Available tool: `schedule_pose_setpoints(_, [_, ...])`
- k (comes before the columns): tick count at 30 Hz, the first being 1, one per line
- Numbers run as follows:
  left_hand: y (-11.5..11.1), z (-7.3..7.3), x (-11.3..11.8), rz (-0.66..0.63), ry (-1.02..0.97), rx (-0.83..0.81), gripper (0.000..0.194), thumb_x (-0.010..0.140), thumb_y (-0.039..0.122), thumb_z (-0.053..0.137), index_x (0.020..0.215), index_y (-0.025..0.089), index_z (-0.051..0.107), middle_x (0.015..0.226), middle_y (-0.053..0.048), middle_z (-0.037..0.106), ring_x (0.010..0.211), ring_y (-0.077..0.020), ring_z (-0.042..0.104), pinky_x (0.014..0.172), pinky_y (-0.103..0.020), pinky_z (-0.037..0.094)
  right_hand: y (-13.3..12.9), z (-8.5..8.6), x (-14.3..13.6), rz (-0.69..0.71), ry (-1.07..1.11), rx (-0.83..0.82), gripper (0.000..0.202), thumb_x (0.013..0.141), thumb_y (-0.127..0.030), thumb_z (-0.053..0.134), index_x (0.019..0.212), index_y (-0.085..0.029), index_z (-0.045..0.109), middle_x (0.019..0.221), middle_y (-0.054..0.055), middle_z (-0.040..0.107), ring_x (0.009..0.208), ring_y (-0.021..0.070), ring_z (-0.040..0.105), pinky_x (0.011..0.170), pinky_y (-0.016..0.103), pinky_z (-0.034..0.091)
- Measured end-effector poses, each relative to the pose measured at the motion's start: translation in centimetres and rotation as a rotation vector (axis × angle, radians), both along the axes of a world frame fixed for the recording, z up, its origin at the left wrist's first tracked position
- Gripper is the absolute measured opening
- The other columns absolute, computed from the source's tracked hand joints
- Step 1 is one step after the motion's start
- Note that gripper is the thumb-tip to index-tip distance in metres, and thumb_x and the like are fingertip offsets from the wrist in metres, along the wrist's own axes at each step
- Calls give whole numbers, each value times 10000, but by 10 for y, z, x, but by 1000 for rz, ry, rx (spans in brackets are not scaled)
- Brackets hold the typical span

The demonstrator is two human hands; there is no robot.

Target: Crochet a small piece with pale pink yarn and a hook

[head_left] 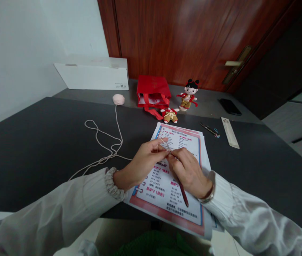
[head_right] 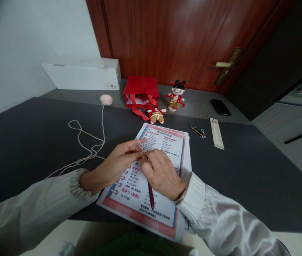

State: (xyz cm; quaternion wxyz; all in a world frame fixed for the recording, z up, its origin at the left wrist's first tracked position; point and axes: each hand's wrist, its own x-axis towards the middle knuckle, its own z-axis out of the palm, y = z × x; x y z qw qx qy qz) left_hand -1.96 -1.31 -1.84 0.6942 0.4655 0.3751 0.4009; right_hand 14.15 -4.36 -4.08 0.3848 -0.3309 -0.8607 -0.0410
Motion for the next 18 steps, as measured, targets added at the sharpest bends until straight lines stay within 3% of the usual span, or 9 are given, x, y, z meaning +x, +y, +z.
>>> schedule_pose_setpoints(5, [3, 2, -4, 14, 78, 130, 516, 759, 196, 683, 1248, 120, 538, 717, 29, 576, 704, -117, 534, 701, -275, 407, 3, -6, -7, 91, 680, -465, 85, 923, -176, 509, 865, -238, 505, 818, 7, 547, 724, 154, 527, 655, 304, 438])
schedule_pose_setpoints(7, [7, 2, -7, 35, 129, 202, 377, 764, 192, 677, 1126, 127, 594, 765, 11, 592, 743, -126, 554, 732, -286, 417, 4, -7, -6, 135, 866, -603, 108, 926, -211, 518, 824, -236, 496, 769, -14, 530, 653, 135, 510, 630, 294, 426])
schedule_pose_setpoints(9, [9, 2, -10, 45, 192, 298, 112, 768, 172, 657, 870, 134, 628, 914, -41, 627, 863, -155, 586, 784, -298, 422, 4, -6, -4, 144, 886, -631, 97, 914, -228, 544, 820, -235, 520, 765, -13, 538, 645, 134, 507, 621, 291, 418])
schedule_pose_setpoints(10, [10, 2, -11, 42, 226, 348, 52, 771, 165, 646, 755, 139, 603, 997, -65, 632, 937, -176, 591, 809, -304, 421, 3, -5, -3, 129, 854, -618, 78, 901, -232, 566, 828, -235, 540, 785, -4, 552, 675, 141, 518, 631, 293, 420])
schedule_pose_setpoints(11, [10, 3, -12, 34, 264, 397, 113, 774, 161, 635, 682, 146, 571, 1049, -77, 633, 1000, -195, 587, 828, -308, 421, 2, -4, -2, 107, 813, -599, 57, 886, -234, 591, 837, -233, 561, 807, 6, 567, 709, 149, 527, 644, 294, 423])
schedule_pose_setpoints(14, [10, 4, -15, 6, 379, 534, 138, 797, 170, 608, 666, 172, 563, 987, -70, 662, 1059, -219, 580, 862, -324, 422, 1, 0, -1, 68, 809, -619, 71, 872, -250, 612, 814, -225, 578, 783, 8, 582, 696, 150, 528, 631, 289, 424])
schedule_pose_setpoints(18, [10, 4, -18, -6, 478, 659, 112, 822, 173, 580, 712, 182, 597, 872, -49, 662, 913, -192, 607, 859, -330, 432, 5, 3, 1, 113, 891, -745, 136, 898, -268, 569, 774, -222, 538, 679, -18, 544, 580, 131, 493, 562, 276, 410])
